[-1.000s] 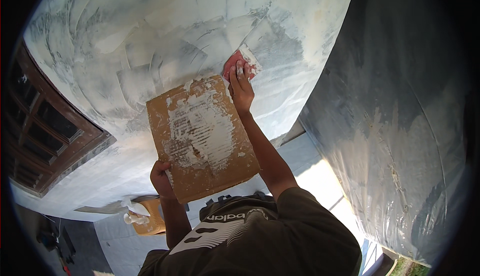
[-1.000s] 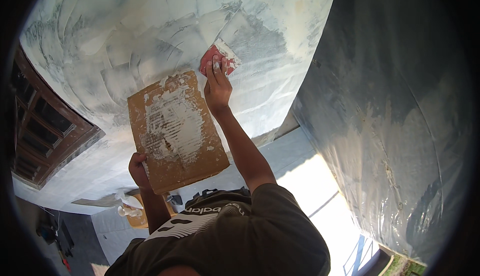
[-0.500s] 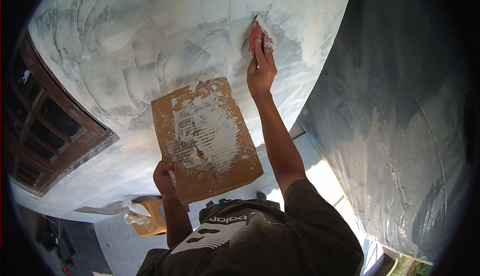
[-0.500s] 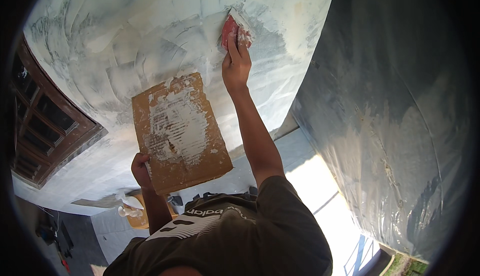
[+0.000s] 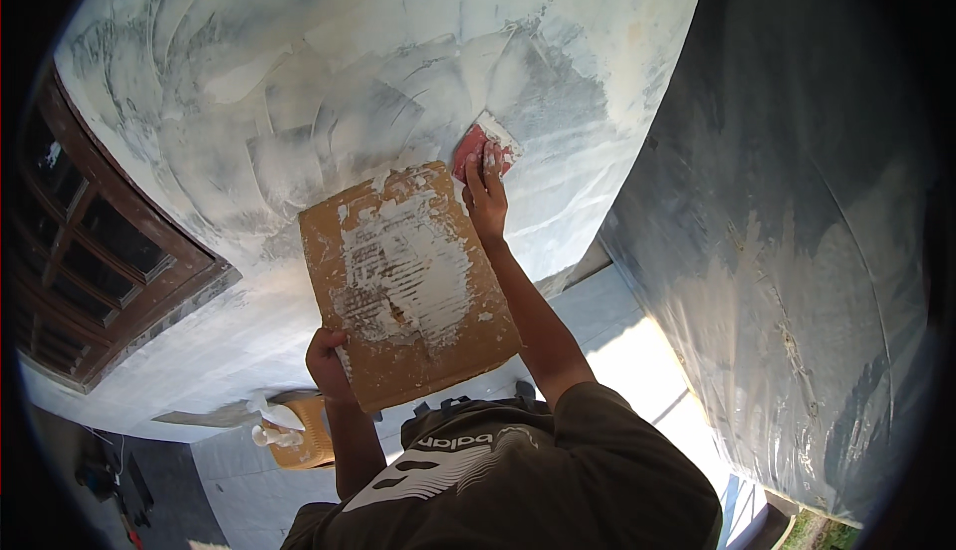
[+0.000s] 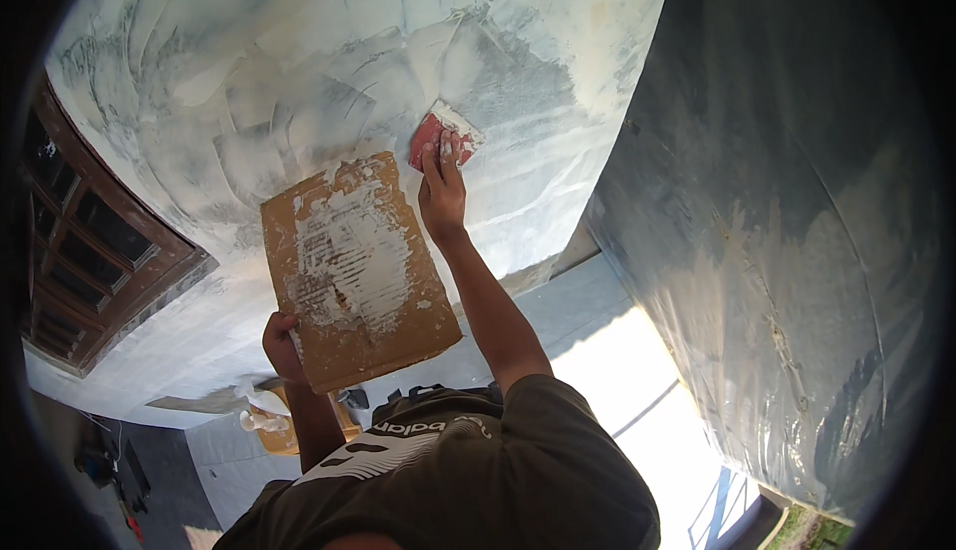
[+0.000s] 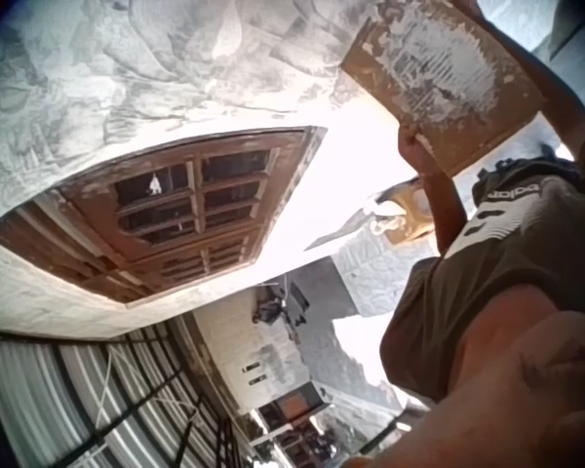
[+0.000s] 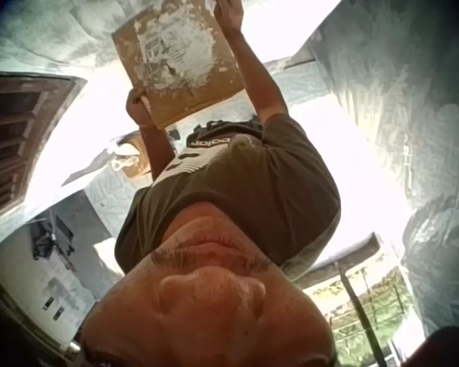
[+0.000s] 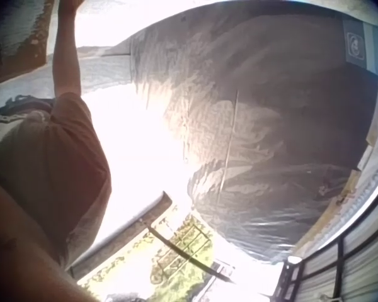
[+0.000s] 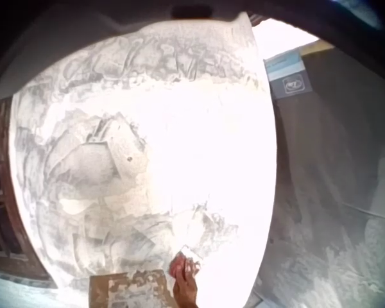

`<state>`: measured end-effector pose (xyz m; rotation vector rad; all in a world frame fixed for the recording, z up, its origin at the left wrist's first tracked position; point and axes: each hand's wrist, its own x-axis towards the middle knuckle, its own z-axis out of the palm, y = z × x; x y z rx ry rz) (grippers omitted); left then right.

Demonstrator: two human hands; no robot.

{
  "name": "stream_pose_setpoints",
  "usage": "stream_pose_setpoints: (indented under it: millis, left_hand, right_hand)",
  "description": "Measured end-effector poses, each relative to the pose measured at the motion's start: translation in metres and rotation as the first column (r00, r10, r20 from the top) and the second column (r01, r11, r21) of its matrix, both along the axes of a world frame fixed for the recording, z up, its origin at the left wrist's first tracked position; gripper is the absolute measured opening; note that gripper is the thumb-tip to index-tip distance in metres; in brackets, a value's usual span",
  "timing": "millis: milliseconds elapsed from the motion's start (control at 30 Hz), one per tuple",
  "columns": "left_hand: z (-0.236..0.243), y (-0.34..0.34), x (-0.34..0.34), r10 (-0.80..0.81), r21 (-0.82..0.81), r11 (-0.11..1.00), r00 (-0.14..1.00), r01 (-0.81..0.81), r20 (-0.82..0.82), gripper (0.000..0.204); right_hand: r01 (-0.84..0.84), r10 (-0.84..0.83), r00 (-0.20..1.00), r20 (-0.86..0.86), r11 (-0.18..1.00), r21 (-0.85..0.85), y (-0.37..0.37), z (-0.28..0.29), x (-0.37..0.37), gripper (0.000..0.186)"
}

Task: Applying white plaster or putty to an exterior wall surface using a red hand spreader.

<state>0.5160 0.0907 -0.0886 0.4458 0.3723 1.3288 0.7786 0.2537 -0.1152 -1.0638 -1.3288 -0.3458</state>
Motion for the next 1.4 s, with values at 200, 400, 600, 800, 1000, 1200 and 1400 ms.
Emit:
stream_pose_setpoints:
  millis: [200,400,600,800,1000,1200,1400]
  left_hand:
    - [-0.025,0.002,-0.018,0.131,-0.042,0.989,0.98,-0.139,-0.149,0.049]
    - [0.002,0.018,-0.007,0.006,0.003,1.0,1.0,-0.006,-0.014,0.051]
    - [0.0,0.007,-0.002,0.06,-0.013,0.998,0.994,-0.061,-0.094,0.049]
    - [0.011,-0.016,-0.002,0.02,0.068,0.998,0.992,-0.012,-0.123,0.048]
    - [0.024,-0.02,-0.004,0.008,0.034,0.999,0.995,-0.004,-0.104,0.037]
    - [-0.017,-0.009,-0.032,0.24,-0.073,0.96,0.932,-0.269,-0.273,0.016]
    - [0.037,-0.018,-0.005,0.221,-0.09,0.964,0.943,-0.249,-0.249,0.012]
  right_hand:
    - [-0.048,0.051,0.98,-0.194,0.999,0.019,-0.058,0.017,0.01,0.049]
    - [0.123,-0.099,0.99,-0.103,0.958,0.26,0.002,0.111,0.047,0.046]
    - [0.168,-0.173,0.985,0.025,0.977,0.132,0.039,0.096,0.043,0.045]
    - [0.122,-0.125,0.991,0.041,0.989,0.078,-0.003,0.072,0.025,0.048]
    - [-0.015,0.016,0.999,0.038,1.0,-0.019,-0.015,0.031,0.0,0.05]
    - [-0.049,0.045,0.998,-0.052,0.997,-0.066,-0.057,0.018,-0.016,0.045]
    - [0.075,-0.057,0.993,-0.106,0.982,0.174,-0.025,0.114,0.016,0.048]
